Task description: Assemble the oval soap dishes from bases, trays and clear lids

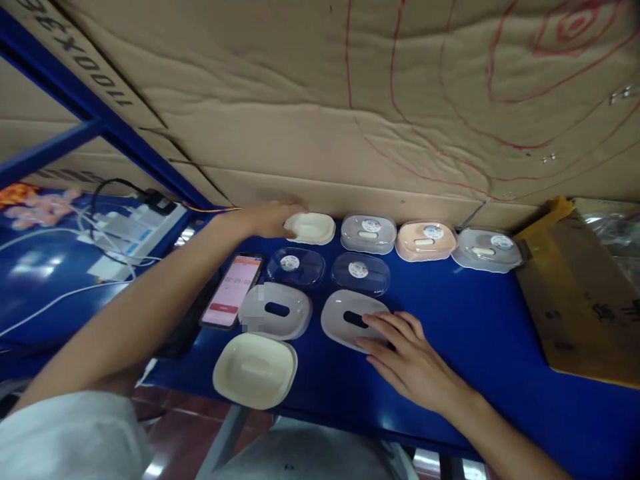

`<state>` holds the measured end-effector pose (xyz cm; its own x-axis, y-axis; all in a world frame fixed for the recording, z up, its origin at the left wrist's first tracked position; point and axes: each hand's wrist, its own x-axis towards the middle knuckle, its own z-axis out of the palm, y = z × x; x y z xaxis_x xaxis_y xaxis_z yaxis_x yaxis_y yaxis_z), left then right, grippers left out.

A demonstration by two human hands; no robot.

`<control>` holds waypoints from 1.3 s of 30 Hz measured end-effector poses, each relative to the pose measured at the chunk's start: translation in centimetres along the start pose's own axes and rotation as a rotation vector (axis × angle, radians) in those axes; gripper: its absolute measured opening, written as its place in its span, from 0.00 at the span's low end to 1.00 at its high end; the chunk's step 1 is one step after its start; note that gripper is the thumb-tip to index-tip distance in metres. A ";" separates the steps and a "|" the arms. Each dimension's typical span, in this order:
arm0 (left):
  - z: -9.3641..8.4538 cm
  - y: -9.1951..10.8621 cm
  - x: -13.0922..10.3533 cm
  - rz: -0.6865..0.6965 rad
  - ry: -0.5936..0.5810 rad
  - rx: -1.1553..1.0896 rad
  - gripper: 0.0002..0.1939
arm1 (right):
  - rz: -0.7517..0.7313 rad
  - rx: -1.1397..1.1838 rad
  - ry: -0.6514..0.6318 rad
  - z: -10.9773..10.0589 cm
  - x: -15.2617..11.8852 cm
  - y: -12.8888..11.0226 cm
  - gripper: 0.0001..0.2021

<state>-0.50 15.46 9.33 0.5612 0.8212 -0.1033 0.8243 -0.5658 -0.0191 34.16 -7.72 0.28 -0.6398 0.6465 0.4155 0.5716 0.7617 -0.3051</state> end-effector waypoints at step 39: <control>-1.1 13.5 -13.9 0.359 0.148 -0.321 0.39 | -0.006 0.049 0.398 -1.0 -1.8 0.3 0.27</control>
<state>2.90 -3.56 11.57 0.7986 0.5943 0.0956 0.5458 -0.7820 0.3010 36.02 -8.73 0.33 -0.3888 0.5826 0.7138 0.5373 0.7727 -0.3380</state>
